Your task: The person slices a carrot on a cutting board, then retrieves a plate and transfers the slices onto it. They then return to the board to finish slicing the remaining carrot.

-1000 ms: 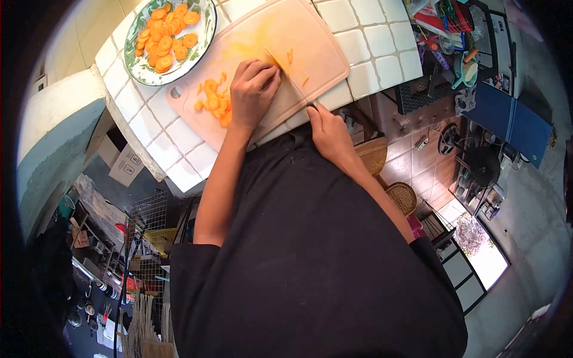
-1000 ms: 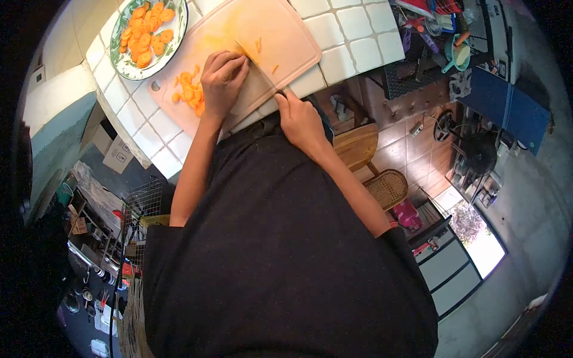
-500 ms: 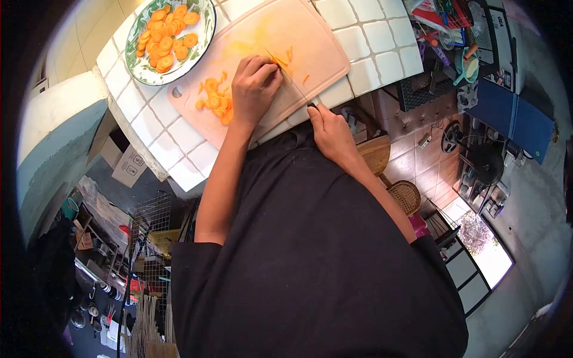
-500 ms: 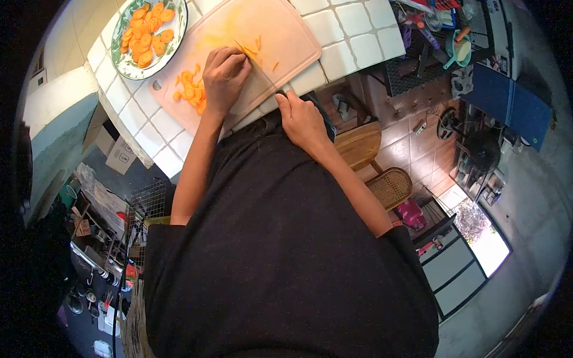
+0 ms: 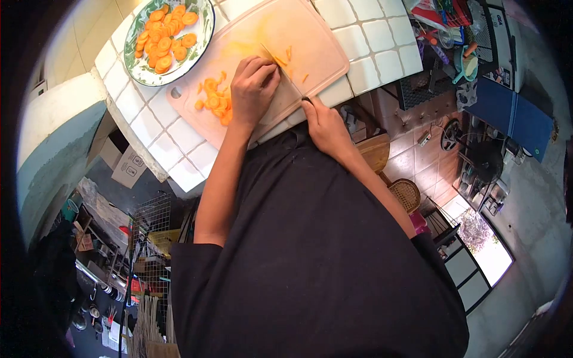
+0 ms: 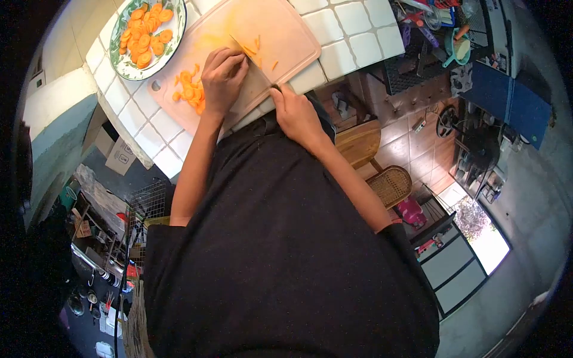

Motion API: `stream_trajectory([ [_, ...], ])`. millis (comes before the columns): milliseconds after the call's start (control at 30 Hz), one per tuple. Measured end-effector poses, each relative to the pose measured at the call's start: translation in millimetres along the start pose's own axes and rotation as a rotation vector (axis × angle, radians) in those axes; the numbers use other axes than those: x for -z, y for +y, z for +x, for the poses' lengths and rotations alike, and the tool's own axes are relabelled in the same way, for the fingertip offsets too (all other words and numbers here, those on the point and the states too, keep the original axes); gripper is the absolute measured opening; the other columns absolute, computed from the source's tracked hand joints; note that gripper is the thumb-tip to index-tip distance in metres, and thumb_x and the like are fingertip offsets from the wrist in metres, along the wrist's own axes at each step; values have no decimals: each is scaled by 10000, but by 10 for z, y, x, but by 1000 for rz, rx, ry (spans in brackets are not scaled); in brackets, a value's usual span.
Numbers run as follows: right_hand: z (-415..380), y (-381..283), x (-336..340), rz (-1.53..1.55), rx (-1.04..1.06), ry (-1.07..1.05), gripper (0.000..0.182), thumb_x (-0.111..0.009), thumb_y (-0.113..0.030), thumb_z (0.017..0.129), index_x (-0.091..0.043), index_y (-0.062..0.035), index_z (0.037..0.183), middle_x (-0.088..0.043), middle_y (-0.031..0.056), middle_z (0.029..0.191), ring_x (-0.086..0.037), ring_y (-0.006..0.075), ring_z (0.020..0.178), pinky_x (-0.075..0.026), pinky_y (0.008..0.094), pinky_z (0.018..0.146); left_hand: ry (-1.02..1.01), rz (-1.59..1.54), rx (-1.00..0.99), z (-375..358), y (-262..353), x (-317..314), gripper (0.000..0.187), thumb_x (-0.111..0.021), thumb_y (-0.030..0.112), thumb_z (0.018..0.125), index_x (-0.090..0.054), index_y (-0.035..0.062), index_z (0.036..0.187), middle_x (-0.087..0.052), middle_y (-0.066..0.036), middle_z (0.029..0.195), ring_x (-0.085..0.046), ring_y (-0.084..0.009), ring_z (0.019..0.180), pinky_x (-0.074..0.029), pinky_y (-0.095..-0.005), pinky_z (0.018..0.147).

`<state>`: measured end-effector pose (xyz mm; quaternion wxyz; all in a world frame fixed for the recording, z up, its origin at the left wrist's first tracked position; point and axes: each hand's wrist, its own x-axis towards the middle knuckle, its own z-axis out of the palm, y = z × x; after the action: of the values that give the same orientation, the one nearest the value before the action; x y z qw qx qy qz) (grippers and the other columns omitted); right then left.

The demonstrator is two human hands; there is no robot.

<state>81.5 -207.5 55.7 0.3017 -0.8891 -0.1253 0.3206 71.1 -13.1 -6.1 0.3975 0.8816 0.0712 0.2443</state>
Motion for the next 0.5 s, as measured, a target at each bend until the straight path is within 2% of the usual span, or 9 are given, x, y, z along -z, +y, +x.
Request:
stream_trajectory([
  [67,-80,45,45,10,34,-3,417,-438,-365,1096,-600,7,997,-648,334,823,-633,537,840,-491,605,737,11,-1,5,5,-5,-12,103,-793,8,782,-749,4,876,-733,-100,942,-692,-284,974,-555,-377,861],
  [133,-152,169,6,50,-60,22,429,-441,-370,1100,-592,5,956,-640,324,790,-628,537,806,-476,599,690,12,-6,18,-18,-10,-13,101,-793,7,786,-752,2,878,-735,-100,942,-692,-282,975,-556,-375,861],
  [333,-106,123,8,31,-53,17,460,-445,-397,1097,-568,8,914,-636,315,748,-624,545,770,-471,608,663,15,-13,-1,-20,-14,-6,95,-780,4,785,-743,-2,873,-729,-93,959,-680,-286,995,-554,-384,869],
  [433,-108,63,59,2,-74,12,418,-483,-363,1092,-564,19,944,-609,328,788,-597,545,826,-439,568,645,22,-3,-5,-10,-9,-11,98,-777,2,781,-740,-4,872,-732,-94,966,-681,-288,999,-554,-384,873],
  [500,-93,31,96,-21,-85,2,409,-487,-359,1089,-571,17,949,-619,328,797,-601,545,834,-448,575,657,8,-5,-5,-9,-9,-3,103,-775,3,775,-739,-3,871,-733,-94,969,-681,-287,1002,-554,-385,876],
])
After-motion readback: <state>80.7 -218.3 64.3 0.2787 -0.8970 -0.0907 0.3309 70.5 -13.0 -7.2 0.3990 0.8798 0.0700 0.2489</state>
